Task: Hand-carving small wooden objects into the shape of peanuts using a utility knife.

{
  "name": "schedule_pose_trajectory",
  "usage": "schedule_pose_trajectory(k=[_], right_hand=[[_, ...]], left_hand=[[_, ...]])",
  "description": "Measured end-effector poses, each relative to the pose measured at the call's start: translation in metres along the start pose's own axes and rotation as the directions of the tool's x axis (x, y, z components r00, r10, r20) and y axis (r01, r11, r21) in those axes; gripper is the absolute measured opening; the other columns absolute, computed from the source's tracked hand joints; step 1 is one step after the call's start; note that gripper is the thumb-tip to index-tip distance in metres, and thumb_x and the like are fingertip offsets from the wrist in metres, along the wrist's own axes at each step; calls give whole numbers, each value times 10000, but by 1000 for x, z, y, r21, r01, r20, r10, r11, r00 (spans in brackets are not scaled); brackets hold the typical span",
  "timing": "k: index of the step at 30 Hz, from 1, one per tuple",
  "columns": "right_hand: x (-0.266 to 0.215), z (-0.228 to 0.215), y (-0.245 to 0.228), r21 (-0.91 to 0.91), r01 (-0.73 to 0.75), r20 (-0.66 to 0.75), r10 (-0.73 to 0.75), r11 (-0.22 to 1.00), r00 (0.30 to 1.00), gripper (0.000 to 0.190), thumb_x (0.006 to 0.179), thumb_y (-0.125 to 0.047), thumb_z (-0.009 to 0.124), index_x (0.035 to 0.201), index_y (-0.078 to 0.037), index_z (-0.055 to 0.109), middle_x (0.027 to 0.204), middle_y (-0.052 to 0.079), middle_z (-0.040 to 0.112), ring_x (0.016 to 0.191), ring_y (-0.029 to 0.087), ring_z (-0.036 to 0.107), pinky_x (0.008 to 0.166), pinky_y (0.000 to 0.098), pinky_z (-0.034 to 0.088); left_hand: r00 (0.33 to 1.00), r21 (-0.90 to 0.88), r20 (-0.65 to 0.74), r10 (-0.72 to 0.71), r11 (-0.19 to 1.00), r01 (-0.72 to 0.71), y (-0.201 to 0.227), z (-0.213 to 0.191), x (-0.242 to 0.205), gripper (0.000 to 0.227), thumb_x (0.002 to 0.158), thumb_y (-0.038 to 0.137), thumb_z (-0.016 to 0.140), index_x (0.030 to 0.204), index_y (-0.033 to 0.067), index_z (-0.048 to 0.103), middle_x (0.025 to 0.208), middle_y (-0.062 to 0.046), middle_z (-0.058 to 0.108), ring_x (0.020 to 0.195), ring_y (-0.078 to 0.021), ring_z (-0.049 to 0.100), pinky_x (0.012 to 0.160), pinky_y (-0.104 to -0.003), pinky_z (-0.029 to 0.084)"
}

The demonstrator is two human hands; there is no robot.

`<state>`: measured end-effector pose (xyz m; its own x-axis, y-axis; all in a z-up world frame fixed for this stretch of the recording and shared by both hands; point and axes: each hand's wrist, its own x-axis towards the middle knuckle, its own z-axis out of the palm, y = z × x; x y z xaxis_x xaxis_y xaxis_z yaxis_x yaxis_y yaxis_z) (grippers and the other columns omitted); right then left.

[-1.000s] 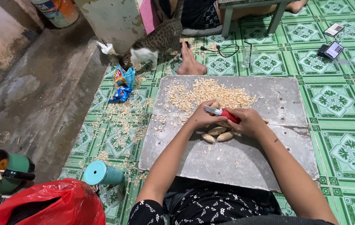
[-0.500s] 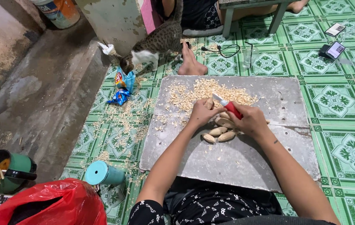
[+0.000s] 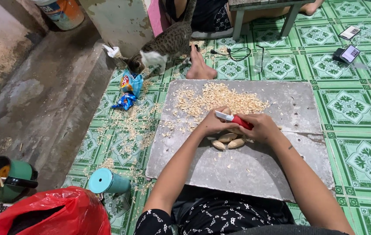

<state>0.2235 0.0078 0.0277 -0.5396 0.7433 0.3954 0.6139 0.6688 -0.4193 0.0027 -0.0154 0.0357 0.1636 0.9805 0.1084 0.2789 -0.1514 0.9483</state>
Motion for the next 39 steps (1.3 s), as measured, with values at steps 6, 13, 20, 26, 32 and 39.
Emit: schedule_pose_trajectory(k=[6,13,20,26,32,39], right_hand=[[-1,3,4,-64,34,-10,-35,997,999,427,822,-363,761,1232,-244,750,823,97,764,778,323,745,668,404,597],[-3,11,5,-152,8,-153,-32,988,988,434,845,-399,749,1255,-256,737,790,98,735,754,327,732,660,420,582],[-3,17,16,-158,-84,-278,38,984,960,413,852,-370,788,1231,-210,754,850,90,748,786,327,734,662,418,578],[0,0,23,-336,-300,-152,263,893,953,445,886,-510,700,1280,-304,717,1056,29,720,918,287,731,756,404,608],[3,-19,28,-391,-467,104,542,793,834,531,933,-482,632,1400,-231,663,1233,98,660,1085,342,707,861,461,587],[3,-30,24,-362,-481,161,561,799,812,521,958,-476,615,1357,-153,703,1135,149,724,1077,341,710,878,445,581]], left_hand=[[999,114,-35,28,993,-24,9,-4,-4,479,574,368,937,626,166,505,527,-10,524,614,-110,534,615,-241,430],[971,147,-165,-175,969,200,15,0,0,455,568,421,909,675,108,597,621,-94,633,726,-245,652,723,-356,513],[972,191,-202,-123,968,162,3,-5,5,511,645,524,858,749,103,587,704,-140,659,822,-330,680,788,-403,524],[978,356,-169,-122,918,175,5,-15,2,423,827,541,712,884,127,648,842,-196,705,982,-393,693,868,-462,541],[987,577,-61,-149,802,157,-14,-15,6,480,966,562,443,1153,170,647,1063,-149,707,1082,-379,687,919,-523,558],[982,738,-60,-181,654,166,-10,-14,3,462,957,494,499,1256,172,641,1119,-136,667,1078,-399,689,911,-547,555]])
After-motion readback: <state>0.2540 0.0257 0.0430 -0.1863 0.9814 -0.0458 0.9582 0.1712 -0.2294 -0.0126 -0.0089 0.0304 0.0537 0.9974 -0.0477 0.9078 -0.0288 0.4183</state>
